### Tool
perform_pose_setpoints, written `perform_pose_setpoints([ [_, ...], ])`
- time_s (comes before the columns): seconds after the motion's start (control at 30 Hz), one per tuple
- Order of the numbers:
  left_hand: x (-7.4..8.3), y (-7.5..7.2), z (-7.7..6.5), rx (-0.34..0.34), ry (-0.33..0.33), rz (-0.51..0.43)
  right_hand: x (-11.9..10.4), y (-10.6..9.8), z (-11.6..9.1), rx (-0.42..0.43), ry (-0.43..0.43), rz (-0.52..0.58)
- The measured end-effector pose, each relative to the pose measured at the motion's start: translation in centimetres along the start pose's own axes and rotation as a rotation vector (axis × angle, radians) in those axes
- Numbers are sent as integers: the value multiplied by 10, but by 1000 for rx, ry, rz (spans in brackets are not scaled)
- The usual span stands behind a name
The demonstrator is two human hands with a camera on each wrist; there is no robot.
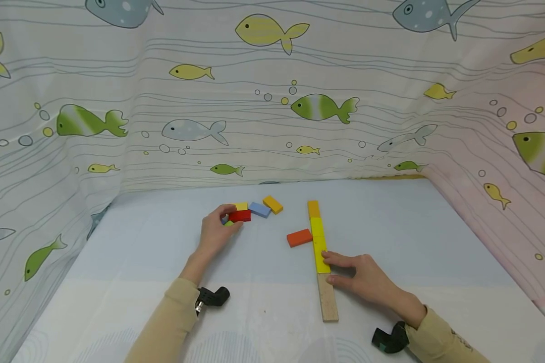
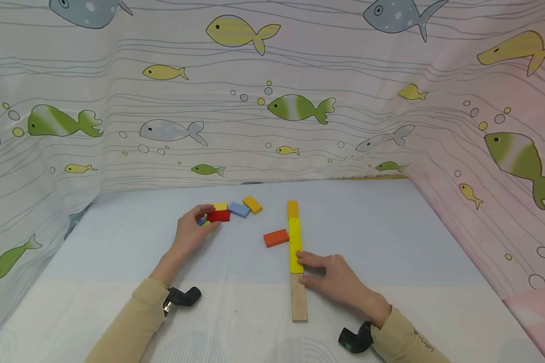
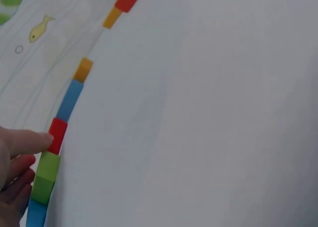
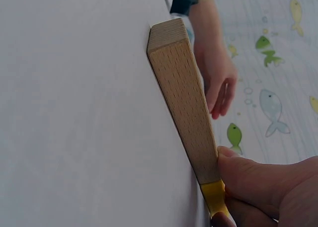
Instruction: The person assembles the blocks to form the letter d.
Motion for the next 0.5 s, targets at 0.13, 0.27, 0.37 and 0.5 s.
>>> perform_pose_setpoints([
  [0.13,0,-3,1,-13,22,38,0,0,0,0,5,5],
  [0.27,-2,-7,1,-23,25,57,-1,0,0,-5,10,5],
  [0.37,-3,-9,1,-28,27,63,-1,0,0,-9,12,3],
  [0.5,-4,-9,3,-49,31,77,-1,0,-1,-11,13,2],
])
Point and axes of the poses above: each hand's wrist, its own z-axis towards the middle knuckle, its own y-axis out of the palm, x = y × z, the point moved 4 cm from there along z, towards the middle knuckle, and after that the axes turned 15 degrees about z, right-handed, at the moved point
